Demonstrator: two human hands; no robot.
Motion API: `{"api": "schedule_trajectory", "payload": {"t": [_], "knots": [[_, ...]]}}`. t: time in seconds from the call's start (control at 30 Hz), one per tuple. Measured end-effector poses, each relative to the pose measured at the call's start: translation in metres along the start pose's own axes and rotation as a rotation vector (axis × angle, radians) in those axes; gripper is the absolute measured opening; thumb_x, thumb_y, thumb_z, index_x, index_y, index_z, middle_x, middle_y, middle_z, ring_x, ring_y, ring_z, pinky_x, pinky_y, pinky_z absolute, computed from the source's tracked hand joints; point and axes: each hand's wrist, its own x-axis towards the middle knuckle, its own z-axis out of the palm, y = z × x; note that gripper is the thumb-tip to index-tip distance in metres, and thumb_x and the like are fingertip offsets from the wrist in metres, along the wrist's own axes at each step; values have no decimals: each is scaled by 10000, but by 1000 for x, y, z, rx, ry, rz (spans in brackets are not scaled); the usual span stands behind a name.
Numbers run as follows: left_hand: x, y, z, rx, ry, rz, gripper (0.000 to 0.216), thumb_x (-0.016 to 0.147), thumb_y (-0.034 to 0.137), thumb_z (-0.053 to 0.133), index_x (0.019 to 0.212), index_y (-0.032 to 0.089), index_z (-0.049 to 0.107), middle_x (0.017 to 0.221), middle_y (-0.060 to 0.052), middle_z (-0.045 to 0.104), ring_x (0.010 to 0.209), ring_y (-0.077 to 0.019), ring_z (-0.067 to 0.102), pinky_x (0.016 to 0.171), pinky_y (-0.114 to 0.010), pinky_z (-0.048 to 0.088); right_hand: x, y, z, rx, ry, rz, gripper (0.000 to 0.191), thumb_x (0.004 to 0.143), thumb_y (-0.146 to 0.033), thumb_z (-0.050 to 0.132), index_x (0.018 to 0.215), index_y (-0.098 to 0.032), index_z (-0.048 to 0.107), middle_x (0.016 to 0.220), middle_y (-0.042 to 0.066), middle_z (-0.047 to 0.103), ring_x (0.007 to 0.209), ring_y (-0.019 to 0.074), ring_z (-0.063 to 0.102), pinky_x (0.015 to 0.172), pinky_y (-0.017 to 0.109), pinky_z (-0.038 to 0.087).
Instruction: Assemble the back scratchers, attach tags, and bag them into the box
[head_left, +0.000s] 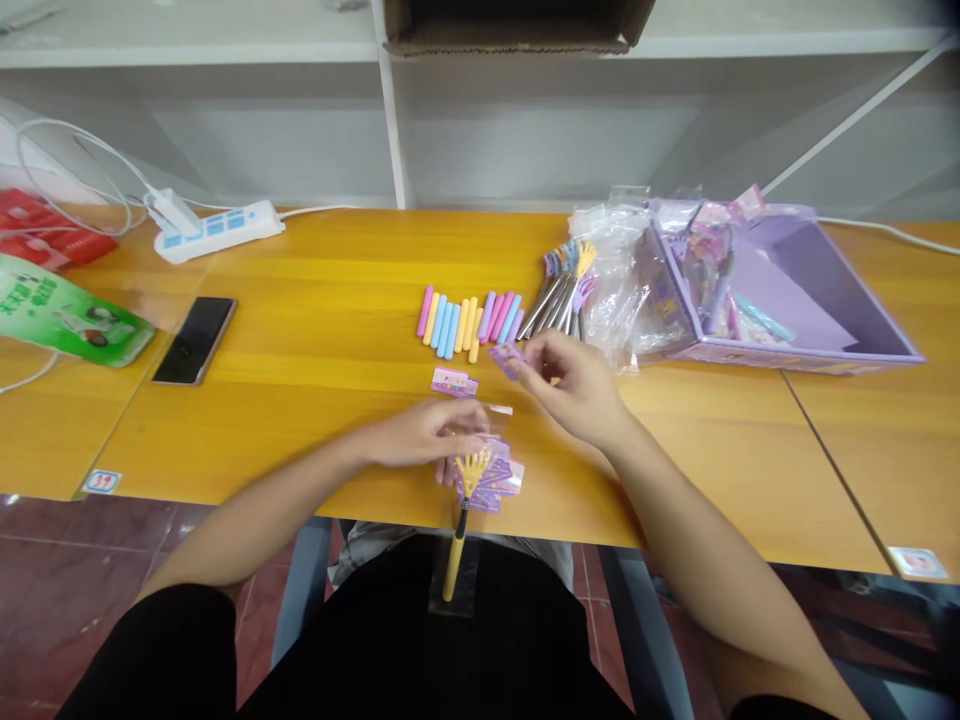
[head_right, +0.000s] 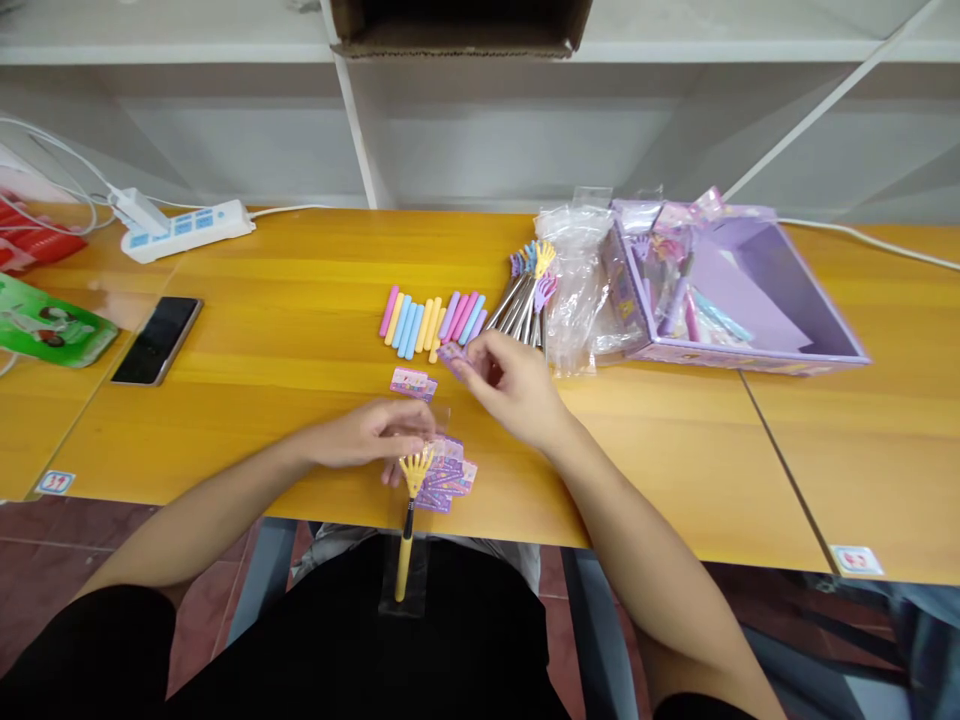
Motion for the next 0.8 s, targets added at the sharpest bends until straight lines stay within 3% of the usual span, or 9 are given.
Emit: {"api": "schedule_trajectory", "payload": {"t": [0.1, 0.2, 0.37, 0.57, 0.8], "knots": [[2, -3, -2, 73, 179, 64, 421, 1048, 475, 703, 1352, 196, 616, 787, -6, 727, 522, -140, 681, 494, -238, 525, -3, -3, 1, 2, 227, -79, 278, 1063, -412, 698, 874, -263, 559, 732, -6, 571, 613, 153, 491, 551, 326, 371], [2, -4, -4, 195, 286, 139, 322, 1052, 451, 695, 1254, 204, 653, 784, 7, 700, 554, -127, 668, 531, -241, 542, -7, -2, 2, 17, 279, -169, 276, 1067, -432, 681, 876, -276, 558, 732, 12, 574, 620, 176, 505, 555, 354, 392], [2, 1, -3, 129, 372, 209, 308, 1077, 516, 638, 1120, 212, 652, 809, 0, 686, 637, -137, 671, 564, -244, 544, -12, 4, 2, 70, 191, -294, 260, 1004, -445, 747, 876, -287, 585, 706, 15, 599, 611, 196, 557, 574, 384, 448], [5, 0, -4, 194, 490, 269, 372, 1091, 525, 608, 1049, 182, 745, 892, -48, 743, 759, -156, 671, 672, -268, 534, -18, -2, 6, 12, -83, -417, 202, 998, -416, 790, 889, -295, 671, 690, 5, 679, 558, 167, 587, 512, 349, 439], [8, -4, -7, 128, 434, 325, 329, 1075, 477, 643, 1181, 196, 778, 1155, -104, 813, 1093, -235, 751, 956, -359, 588, -9, -2, 18, -117, -12, -267, 199, 1092, -413, 661, 963, -266, 696, 748, 18, 653, 664, 181, 590, 640, 359, 492]]}}
